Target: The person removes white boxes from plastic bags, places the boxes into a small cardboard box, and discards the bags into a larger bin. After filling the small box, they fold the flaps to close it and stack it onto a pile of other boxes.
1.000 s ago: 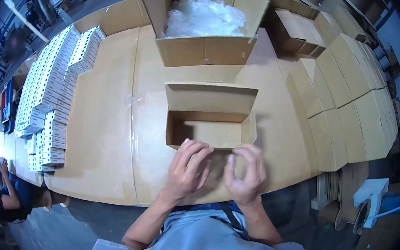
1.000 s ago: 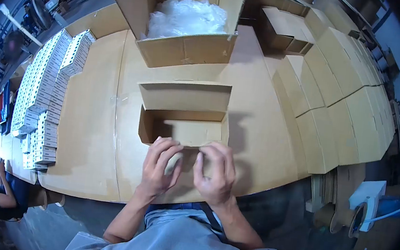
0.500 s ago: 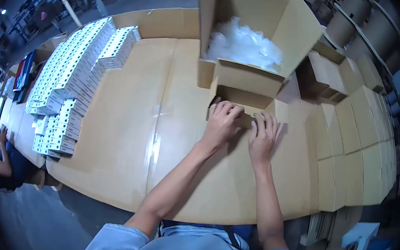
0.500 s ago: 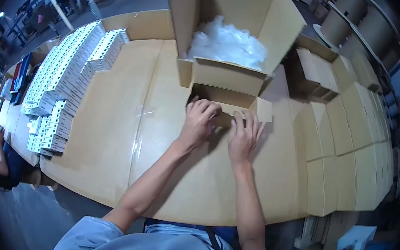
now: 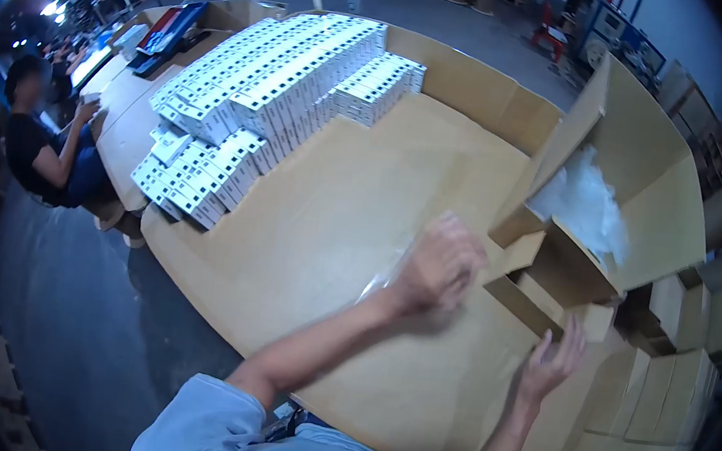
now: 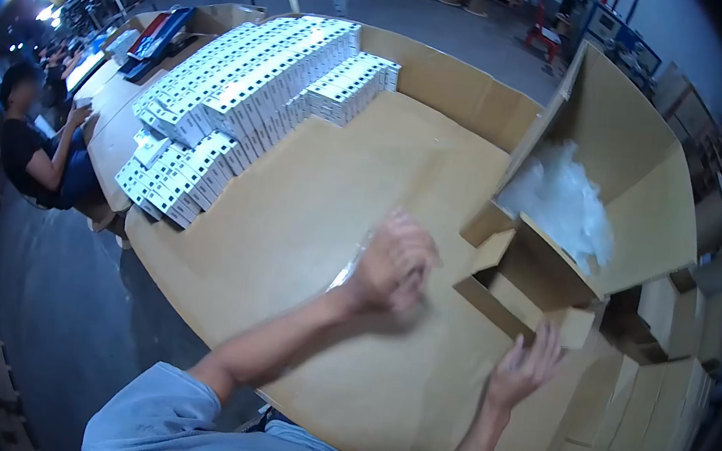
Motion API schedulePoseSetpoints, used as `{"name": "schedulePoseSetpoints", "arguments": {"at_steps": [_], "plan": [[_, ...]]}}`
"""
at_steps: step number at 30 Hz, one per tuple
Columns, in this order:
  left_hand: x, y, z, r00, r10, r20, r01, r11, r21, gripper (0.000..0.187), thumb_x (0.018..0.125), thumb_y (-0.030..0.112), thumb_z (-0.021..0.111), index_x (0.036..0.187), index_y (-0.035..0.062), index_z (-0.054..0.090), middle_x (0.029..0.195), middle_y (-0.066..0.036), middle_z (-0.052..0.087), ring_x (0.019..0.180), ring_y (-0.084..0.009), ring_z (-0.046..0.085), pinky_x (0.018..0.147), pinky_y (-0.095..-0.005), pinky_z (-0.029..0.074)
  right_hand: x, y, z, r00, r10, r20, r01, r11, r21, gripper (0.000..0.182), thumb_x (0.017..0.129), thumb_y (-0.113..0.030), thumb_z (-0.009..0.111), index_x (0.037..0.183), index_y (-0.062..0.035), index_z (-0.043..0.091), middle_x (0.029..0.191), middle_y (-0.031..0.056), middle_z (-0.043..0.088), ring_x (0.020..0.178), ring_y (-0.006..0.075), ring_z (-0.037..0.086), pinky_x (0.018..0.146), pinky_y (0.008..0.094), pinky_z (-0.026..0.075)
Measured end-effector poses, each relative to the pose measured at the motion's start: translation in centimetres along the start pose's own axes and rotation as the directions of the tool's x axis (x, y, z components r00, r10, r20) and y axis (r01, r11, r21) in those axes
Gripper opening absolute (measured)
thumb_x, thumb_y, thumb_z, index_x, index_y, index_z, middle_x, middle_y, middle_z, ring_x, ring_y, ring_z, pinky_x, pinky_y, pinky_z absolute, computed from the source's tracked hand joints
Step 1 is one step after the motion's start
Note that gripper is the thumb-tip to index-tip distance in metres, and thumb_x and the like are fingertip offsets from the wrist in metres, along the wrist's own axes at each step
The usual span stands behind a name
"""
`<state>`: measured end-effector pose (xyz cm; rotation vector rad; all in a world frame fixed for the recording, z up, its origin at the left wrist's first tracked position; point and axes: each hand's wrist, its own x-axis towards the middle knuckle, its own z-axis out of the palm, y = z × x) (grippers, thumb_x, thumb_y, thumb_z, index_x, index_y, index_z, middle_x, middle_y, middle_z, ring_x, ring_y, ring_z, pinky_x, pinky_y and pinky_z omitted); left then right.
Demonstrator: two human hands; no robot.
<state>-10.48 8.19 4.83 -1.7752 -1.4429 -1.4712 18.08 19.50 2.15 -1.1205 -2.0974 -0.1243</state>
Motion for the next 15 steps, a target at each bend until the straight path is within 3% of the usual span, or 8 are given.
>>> {"name": "schedulePoseSetpoints", "arguments": {"at_steps": [4,6,8,12,15], "plan": [[1.3,-14.5,-6.2,0.932,-0.348,-0.105,0.363,0.878,0.314,0.04,0.078,0.0,0.063,0.118,0.0014,0.059,0.12,-0.018,0.061,0.116,-0.0394,0.058,0.106,-0.047,0.045,0.3,-3.3,-2.7,1.0,-0.003,0.002,0.003,1.0,-0.031,0.049,0.089,-0.006,0.062,0.137,-0.0058,0.058,0.139,0.012,0.06,0.137,0.0337,0.049,0.12,0.0586,0.022],[0.7,-22.8,-7.8,0.956,-0.287,-0.069,0.277,0.793,0.542,0.046,0.079,0.001,0.065,0.124,-0.0003,0.055,0.125,-0.018,0.06,0.122,-0.0393,0.055,0.107,-0.0465,0.044,0.7,-4.4,-3.4,0.999,-0.014,0.032,0.015,1.0,-0.025,0.051,0.088,-0.005,0.061,0.138,-0.0059,0.057,0.139,0.0118,0.06,0.137,0.0339,0.049,0.12,0.0589,0.023],[0.4,-27.6,-9.0,0.968,-0.25,-0.001,0.195,0.752,0.63,0.048,0.078,-0.001,0.062,0.125,-0.0017,0.055,0.127,-0.019,0.059,0.12,-0.037,0.055,0.103,-0.0454,0.046,1.3,-5.3,-3.6,0.999,-0.031,0.043,0.031,0.999,0.012,0.052,0.086,-0.005,0.06,0.138,-0.0047,0.057,0.139,0.0122,0.06,0.137,0.0353,0.049,0.12,0.0592,0.022],[0.1,-29.4,-10.3,0.954,-0.28,0.104,0.132,0.708,0.694,0.05,0.077,-0.002,0.062,0.126,-0.0019,0.054,0.125,-0.017,0.06,0.119,-0.0334,0.056,0.101,-0.0426,0.048,2.1,-7.2,-3.5,0.995,-0.067,0.079,0.063,0.997,0.048,0.053,0.084,-0.003,0.06,0.137,-0.0036,0.058,0.137,0.0137,0.06,0.135,0.0365,0.05,0.121,0.0594,0.022],[-0.5,-29.3,-11.0,0.944,-0.313,0.106,0.148,0.688,0.711,0.044,0.074,0.011,0.076,0.116,0.0061,0.064,0.117,-0.011,0.062,0.116,-0.0306,0.057,0.099,-0.0409,0.048,2.6,-9.4,-3.3,0.984,-0.109,0.139,0.086,0.983,0.164,0.051,0.083,-0.002,0.06,0.134,-0.0019,0.059,0.134,0.0155,0.062,0.133,0.0375,0.051,0.12,0.0596,0.022]]}}
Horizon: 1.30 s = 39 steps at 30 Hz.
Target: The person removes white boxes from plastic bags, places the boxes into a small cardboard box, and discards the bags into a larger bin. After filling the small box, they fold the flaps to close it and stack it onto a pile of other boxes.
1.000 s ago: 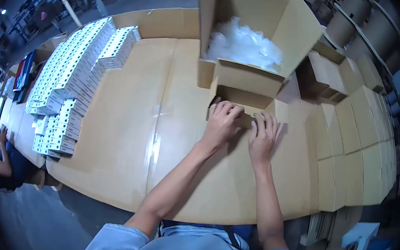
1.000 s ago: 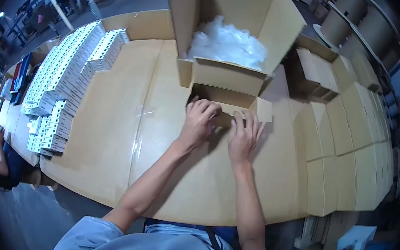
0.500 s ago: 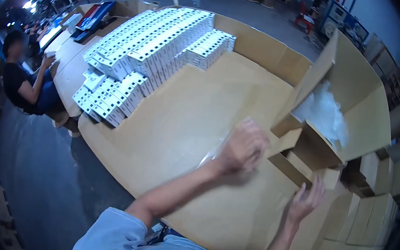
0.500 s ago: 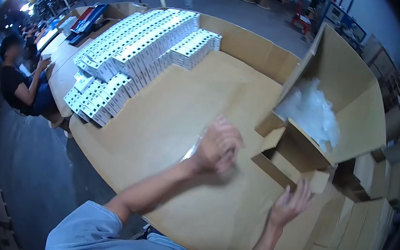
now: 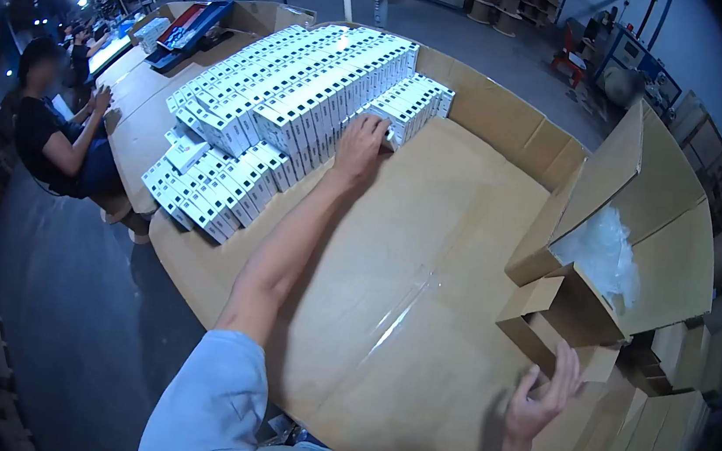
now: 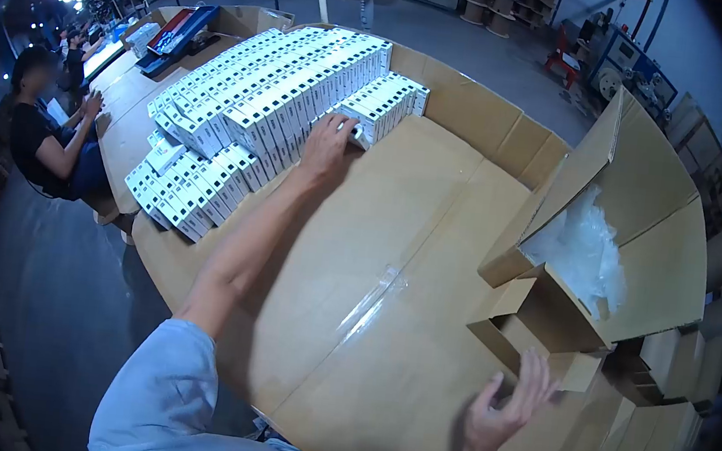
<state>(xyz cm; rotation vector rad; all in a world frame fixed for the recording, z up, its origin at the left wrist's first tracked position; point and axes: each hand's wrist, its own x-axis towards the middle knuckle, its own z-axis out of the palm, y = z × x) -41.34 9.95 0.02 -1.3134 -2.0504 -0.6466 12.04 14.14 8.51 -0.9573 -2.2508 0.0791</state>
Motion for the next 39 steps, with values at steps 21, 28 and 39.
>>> {"name": "schedulePoseSetpoints", "arguments": {"at_steps": [21,28,39], "plan": [[-2.7,30.7,-17.3,0.754,0.652,0.074,-0.345,0.49,-0.8,0.025,0.082,0.007,0.077,0.105,0.0063,0.068,0.104,-0.011,0.065,0.1,-0.0305,0.066,0.082,-0.0416,0.057,-5.2,1.8,1.6,0.888,0.321,0.328,-0.433,0.349,0.831,0.02,0.101,-0.002,0.057,0.117,0.0001,0.069,0.111,0.0052,0.07,0.094,0.0061,0.062,0.073,0.0208,0.048],[14.8,39.4,-7.6,0.822,0.547,0.157,-0.429,0.777,-0.461,0.034,0.085,-0.01,0.055,0.116,0.0015,0.066,0.11,-0.02,0.066,0.104,-0.0389,0.065,0.093,-0.0449,0.053,-3.9,5.1,-2.8,0.828,0.452,0.333,-0.472,0.24,0.848,0.016,0.1,-0.003,0.059,0.11,-0.0003,0.071,0.101,0.0015,0.068,0.074,0.0021,0.053,0.062,0.019,0.041],[19.7,39.6,-2.6,0.603,0.672,0.43,-0.736,0.677,-0.026,0.012,0.083,0.006,0.068,0.092,0.0048,0.075,0.1,-0.018,0.075,0.099,-0.0329,0.073,0.085,-0.043,0.058,-5.9,7.9,-6.9,0.811,0.446,0.38,-0.541,0.321,0.778,0.017,0.098,-0.005,0.061,0.11,-0.0021,0.072,0.099,0.0004,0.07,0.068,0.0011,0.05,0.057,0.0188,0.038]]}}
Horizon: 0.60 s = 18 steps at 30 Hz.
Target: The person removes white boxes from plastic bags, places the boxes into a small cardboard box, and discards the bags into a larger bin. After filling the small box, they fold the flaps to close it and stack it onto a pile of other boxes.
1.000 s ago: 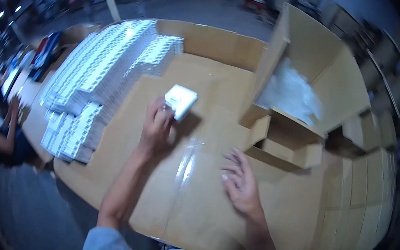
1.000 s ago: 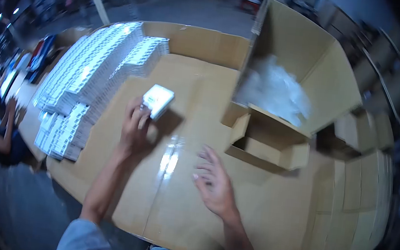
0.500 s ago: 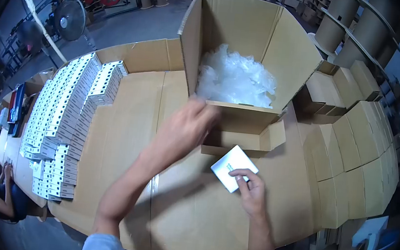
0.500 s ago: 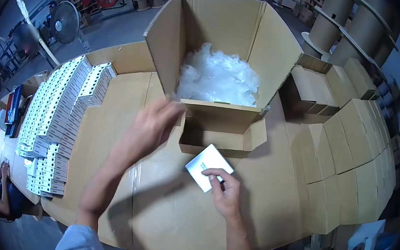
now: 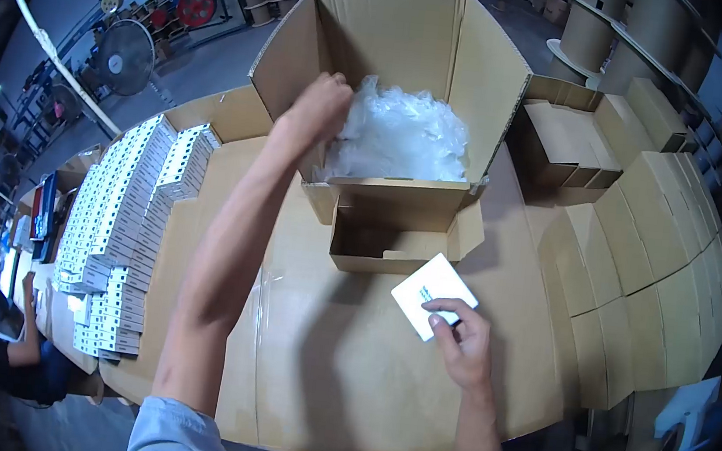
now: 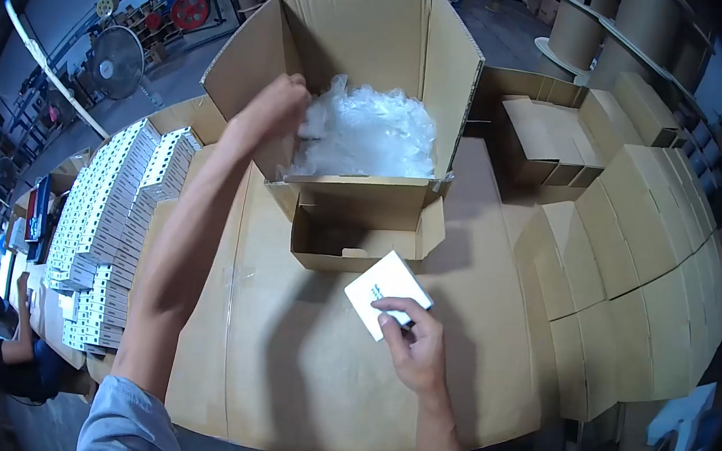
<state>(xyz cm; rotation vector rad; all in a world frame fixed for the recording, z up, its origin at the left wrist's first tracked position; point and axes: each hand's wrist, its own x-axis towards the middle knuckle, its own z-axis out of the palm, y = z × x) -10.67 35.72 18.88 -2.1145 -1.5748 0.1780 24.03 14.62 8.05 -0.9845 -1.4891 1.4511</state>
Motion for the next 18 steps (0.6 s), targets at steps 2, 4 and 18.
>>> {"name": "schedulePoseSetpoints", "arguments": {"at_steps": [2,4,18], "plan": [[-1.3,0.1,-3.9,0.969,-0.165,-0.185,0.098,0.94,-0.326,0.014,0.09,0.012,0.066,0.094,-0.0002,0.072,0.096,-0.019,0.073,0.091,-0.033,0.072,0.079,-0.0424,0.056,0.9,-0.7,-0.7,0.997,-0.074,0.014,0.075,0.997,-0.025,0.017,0.097,-0.004,0.062,0.111,-0.0017,0.072,0.099,-0.0001,0.069,0.068,0.0015,0.051,0.057,0.0191,0.039],[-3.4,0.9,-7.8,0.913,-0.334,-0.235,0.127,0.779,-0.613,0.02,0.095,0.016,0.065,0.096,-0.0033,0.068,0.093,-0.018,0.072,0.086,-0.0305,0.072,0.076,-0.0406,0.054,2.1,-2.3,-1.2,0.99,-0.134,0.031,0.136,0.99,-0.046,0.018,0.096,-0.003,0.062,0.111,-0.0022,0.072,0.099,-0.0002,0.069,0.068,0.0013,0.051,0.057,0.0187,0.04],[-21.2,17.8,-7.8,0.821,-0.544,0.17,0.06,-0.213,-0.975,0.019,0.098,0.017,0.071,0.098,-0.0024,0.068,0.078,0.0,0.065,0.068,-0.0047,0.055,0.059,-0.0232,0.044,4.2,-2.9,4.5,0.972,-0.231,0.037,0.233,0.963,-0.133,0.037,0.084,-0.027,0.085,0.103,0.001,0.071,0.08,0.0084,0.066,0.071,0.0131,0.061,0.061,0.0304,0.049]]}}
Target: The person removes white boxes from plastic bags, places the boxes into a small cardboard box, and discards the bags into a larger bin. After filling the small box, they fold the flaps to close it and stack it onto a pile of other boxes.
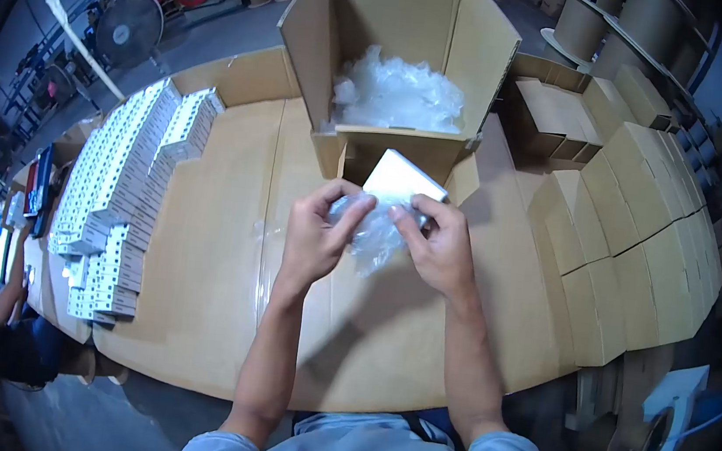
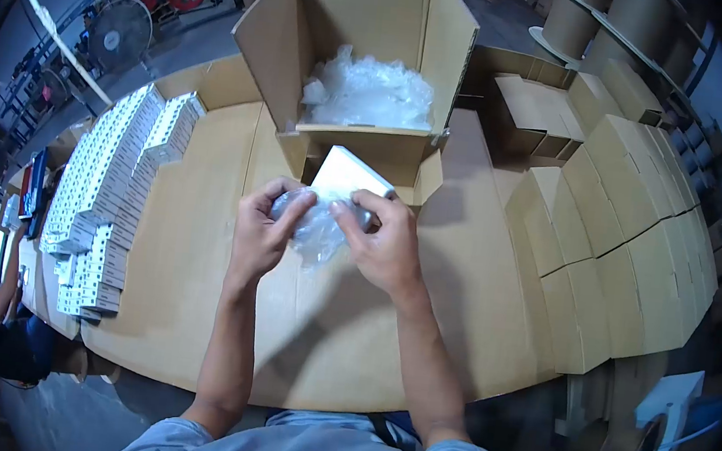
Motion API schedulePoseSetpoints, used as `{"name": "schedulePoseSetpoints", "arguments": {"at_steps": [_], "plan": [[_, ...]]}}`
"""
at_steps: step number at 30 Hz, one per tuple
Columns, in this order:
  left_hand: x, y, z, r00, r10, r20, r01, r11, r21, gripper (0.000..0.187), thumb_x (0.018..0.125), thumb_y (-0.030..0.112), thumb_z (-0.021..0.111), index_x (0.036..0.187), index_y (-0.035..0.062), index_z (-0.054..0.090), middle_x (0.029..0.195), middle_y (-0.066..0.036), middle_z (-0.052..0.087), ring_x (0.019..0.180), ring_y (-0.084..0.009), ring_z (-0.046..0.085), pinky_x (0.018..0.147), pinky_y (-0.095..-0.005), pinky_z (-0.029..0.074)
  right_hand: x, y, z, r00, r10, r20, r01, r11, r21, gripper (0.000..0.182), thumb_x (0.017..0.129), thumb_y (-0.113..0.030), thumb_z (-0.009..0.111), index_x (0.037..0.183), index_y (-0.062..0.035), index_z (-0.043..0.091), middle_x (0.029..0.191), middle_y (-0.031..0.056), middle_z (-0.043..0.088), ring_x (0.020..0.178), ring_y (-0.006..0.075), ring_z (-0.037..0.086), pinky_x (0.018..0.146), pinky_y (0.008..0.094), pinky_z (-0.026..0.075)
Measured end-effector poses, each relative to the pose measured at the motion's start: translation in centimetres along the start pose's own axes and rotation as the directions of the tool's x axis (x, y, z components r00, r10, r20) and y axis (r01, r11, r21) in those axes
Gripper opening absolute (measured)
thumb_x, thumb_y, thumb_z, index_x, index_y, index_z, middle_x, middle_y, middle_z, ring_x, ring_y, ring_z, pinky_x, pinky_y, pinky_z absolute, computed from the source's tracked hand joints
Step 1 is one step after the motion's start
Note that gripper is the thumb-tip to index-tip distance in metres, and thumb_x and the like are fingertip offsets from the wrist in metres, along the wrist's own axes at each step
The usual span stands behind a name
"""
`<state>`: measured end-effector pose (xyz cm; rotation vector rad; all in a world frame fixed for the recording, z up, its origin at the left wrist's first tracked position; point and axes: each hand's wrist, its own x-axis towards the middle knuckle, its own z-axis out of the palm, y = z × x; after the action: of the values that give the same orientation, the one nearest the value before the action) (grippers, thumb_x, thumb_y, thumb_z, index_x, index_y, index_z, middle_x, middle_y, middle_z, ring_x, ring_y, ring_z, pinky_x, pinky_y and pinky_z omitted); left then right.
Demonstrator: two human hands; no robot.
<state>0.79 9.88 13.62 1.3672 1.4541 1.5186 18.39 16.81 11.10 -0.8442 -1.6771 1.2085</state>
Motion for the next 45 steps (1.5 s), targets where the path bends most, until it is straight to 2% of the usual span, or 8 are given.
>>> {"name": "schedulePoseSetpoints", "arguments": {"at_steps": [8,12,16,22,30,39,42,45], "plan": [[-4.8,-7.0,-2.4,0.955,-0.287,-0.075,0.161,0.713,-0.682,0.017,0.103,0.019,0.063,0.1,0.0022,0.063,0.068,0.005,0.052,0.059,-0.0044,0.051,0.054,-0.021,0.041,-8.0,4.0,2.0,0.962,0.162,-0.219,-0.099,0.957,0.273,0.02,0.098,-0.015,0.072,0.087,0.0004,0.065,0.077,-0.0056,0.055,0.066,0.0017,0.043,0.055,0.0206,0.034],[-7.2,-8.5,-0.6,0.938,-0.321,-0.129,0.057,0.513,-0.856,0.032,0.106,0.027,0.056,0.125,0.0015,0.051,0.098,-0.009,0.058,0.088,-0.0152,0.062,0.071,-0.0294,0.057,-10.7,5.5,3.9,0.839,0.203,-0.504,-0.083,0.964,0.251,0.027,0.099,-0.021,0.071,0.086,0.001,0.063,0.074,-0.0059,0.052,0.065,0.0029,0.042,0.055,0.0227,0.033],[-11.7,-6.6,3.8,0.991,-0.128,-0.027,0.112,0.938,-0.327,0.04,0.103,0.022,0.061,0.135,0.0,0.05,0.119,-0.009,0.063,0.106,-0.0142,0.063,0.081,-0.0293,0.056,-12.6,5.9,5.9,0.809,0.222,-0.545,-0.149,0.973,0.174,0.025,0.102,-0.02,0.066,0.087,-0.0002,0.063,0.078,-0.004,0.057,0.072,0.0031,0.047,0.061,0.0225,0.037],[-10.8,-8.1,3.7,0.892,-0.353,-0.282,0.09,0.751,-0.654,0.022,0.108,0.015,0.052,0.119,-0.0018,0.062,0.098,0.0,0.064,0.088,-0.0058,0.056,0.075,-0.0217,0.047,-14.3,5.8,7.0,0.869,0.147,-0.472,-0.054,0.977,0.205,0.02,0.102,-0.018,0.066,0.096,0.0006,0.069,0.084,-0.0004,0.064,0.074,0.0045,0.051,0.063,0.023,0.041],[-10.7,-8.5,2.5,0.943,-0.145,-0.301,0.066,0.964,-0.258,0.019,0.108,0.017,0.053,0.1,0.001,0.06,0.084,0.003,0.057,0.075,-0.0033,0.048,0.066,-0.0208,0.041,-12.4,3.8,2.9,0.982,0.134,-0.135,-0.104,0.971,0.215,0.041,0.091,-0.024,0.079,0.119,0.0029,0.065,0.11,0.006,0.067,0.077,0.0048,0.056,0.069,0.0219,0.047],[-10.6,-9.1,0.2,0.883,-0.245,-0.401,0.11,0.937,-0.332,0.012,0.104,0.013,0.061,0.102,0.0021,0.057,0.074,0.006,0.051,0.065,-0.0015,0.044,0.058,-0.0185,0.036,-13.2,5.7,3.9,0.955,0.278,-0.105,-0.256,0.949,0.185,0.025,0.098,-0.022,0.072,0.096,0.0024,0.075,0.087,0.0046,0.072,0.076,0.0065,0.061,0.067,0.0236,0.048],[-10.2,-8.5,0.1,0.846,-0.077,-0.528,-0.034,0.98,-0.198,0.014,0.1,0.012,0.065,0.104,0.002,0.056,0.083,0.001,0.052,0.072,-0.0043,0.047,0.063,-0.0209,0.04,-13.5,6.5,3.9,0.94,0.325,-0.107,-0.305,0.937,0.17,0.03,0.099,-0.027,0.071,0.095,0.0019,0.075,0.087,0.0049,0.071,0.071,0.0066,0.059,0.064,0.0241,0.047],[-10.0,-5.9,-0.5,0.837,0.459,-0.297,-0.322,0.853,0.41,0.024,0.085,0.009,0.08,0.104,0.0038,0.066,0.096,-0.006,0.057,0.091,-0.0181,0.056,0.078,-0.0329,0.049,-13.5,7.4,3.8,0.947,0.291,-0.135,-0.276,0.954,0.115,0.03,0.098,-0.029,0.072,0.094,0.0,0.076,0.086,0.0049,0.069,0.07,0.0073,0.057,0.061,0.0249,0.047]]}}
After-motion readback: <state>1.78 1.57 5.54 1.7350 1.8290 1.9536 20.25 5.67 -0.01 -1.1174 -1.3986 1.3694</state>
